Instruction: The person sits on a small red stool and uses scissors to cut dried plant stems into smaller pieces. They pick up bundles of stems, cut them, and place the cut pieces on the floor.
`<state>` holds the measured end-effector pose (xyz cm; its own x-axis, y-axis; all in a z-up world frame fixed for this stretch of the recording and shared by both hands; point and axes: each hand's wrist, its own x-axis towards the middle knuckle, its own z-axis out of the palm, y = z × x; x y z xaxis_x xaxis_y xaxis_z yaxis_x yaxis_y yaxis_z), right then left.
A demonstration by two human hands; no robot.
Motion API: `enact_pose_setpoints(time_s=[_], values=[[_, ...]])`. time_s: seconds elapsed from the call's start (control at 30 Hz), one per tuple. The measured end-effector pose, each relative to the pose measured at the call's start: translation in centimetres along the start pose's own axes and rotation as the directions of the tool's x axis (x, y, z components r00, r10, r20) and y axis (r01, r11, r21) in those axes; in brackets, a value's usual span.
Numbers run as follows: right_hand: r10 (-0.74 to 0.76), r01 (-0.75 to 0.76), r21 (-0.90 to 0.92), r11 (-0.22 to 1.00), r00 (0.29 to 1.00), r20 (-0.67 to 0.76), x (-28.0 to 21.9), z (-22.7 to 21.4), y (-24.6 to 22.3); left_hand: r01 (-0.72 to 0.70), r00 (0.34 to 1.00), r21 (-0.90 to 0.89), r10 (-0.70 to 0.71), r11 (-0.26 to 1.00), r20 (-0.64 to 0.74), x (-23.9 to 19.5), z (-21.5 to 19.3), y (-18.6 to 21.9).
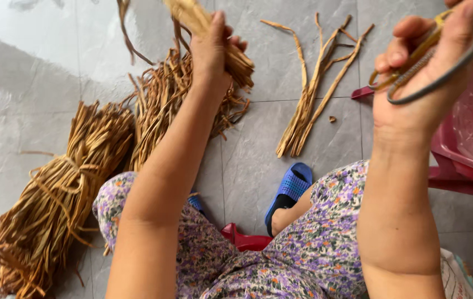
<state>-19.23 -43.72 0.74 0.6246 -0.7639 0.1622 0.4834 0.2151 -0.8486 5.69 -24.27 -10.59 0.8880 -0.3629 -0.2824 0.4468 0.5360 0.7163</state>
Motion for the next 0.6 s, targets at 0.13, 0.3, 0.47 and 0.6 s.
enact_pose_setpoints(time_s=[0.13,0.3,0.47,0.6], values=[[-0.025,0.025,0.011,1.000,1.000,-0.001,-0.3,-2.4,-2.5,-0.292,0.911,0.314,0.162,0.904,0.379,-0.5,5.6,-6.8],[0.012,-0.011,0.023,1.000,1.000,-0.013,-1.1,-3.8,-3.7,-0.215,0.946,0.663,-0.016,0.717,0.324,-0.7,5.1,-21.8],[0.038,-0.036,0.046,0.998,0.998,-0.040,-1.3,-4.0,-4.2,0.067,0.955,0.975,-0.296,0.211,-0.001,-3.3,-4.0,-33.7],[0.073,-0.070,0.061,0.996,0.996,-0.045,-1.1,-3.4,-4.2,0.083,0.954,0.996,-0.291,0.012,-0.076,-5.7,-8.7,-38.3]])
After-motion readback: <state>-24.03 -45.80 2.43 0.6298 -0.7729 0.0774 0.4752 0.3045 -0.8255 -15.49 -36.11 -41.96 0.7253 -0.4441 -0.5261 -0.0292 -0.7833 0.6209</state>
